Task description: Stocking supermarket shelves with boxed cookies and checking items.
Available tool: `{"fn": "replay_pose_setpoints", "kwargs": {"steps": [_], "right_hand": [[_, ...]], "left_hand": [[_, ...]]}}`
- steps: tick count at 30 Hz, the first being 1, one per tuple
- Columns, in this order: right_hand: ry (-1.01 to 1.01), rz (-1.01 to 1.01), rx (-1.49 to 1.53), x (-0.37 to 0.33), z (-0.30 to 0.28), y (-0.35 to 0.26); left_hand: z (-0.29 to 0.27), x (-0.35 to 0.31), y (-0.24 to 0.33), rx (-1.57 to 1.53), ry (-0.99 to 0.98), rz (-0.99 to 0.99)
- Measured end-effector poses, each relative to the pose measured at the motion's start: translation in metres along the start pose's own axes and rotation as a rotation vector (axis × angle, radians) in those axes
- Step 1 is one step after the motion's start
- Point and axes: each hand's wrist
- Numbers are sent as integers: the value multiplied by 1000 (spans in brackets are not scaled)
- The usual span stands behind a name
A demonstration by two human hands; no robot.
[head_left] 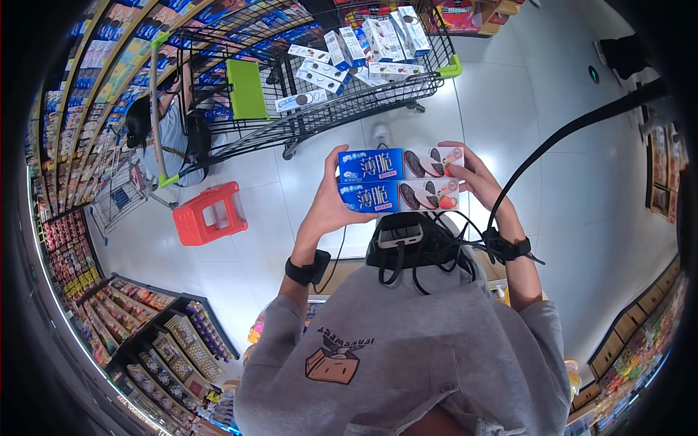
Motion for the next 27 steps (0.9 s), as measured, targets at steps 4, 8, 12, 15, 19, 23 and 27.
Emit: {"fn": "replay_pose_setpoints", "kwargs": {"steps": [4, 8, 12, 15, 19, 23, 27], "right_hand": [[161, -116, -71, 12, 10, 7], [317, -359, -93, 25, 9, 8], [376, -442, -9, 25, 20, -7], [375, -552, -225, 25, 24, -14], [316, -574, -199, 26, 24, -17], [354, -527, -107, 25, 28, -18], [353, -508, -22, 28, 27, -18]], "left_hand": [[11, 5, 8, 14, 54, -44], [19, 19, 12, 61, 98, 37], [21, 35, 22, -117, 289, 38], [25, 58, 11, -466, 445, -248], [24, 72, 2, -583, 423, -299], [19, 76, 3, -487, 467, -264], [16, 79, 13, -432, 544, -216]]}}
Point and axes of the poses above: each hand's wrist, its own x-axis towards the middle knuckle, its own z-axis out of the palm, y = z × x, and after that the axes turned 12 degrees about x, right-handed
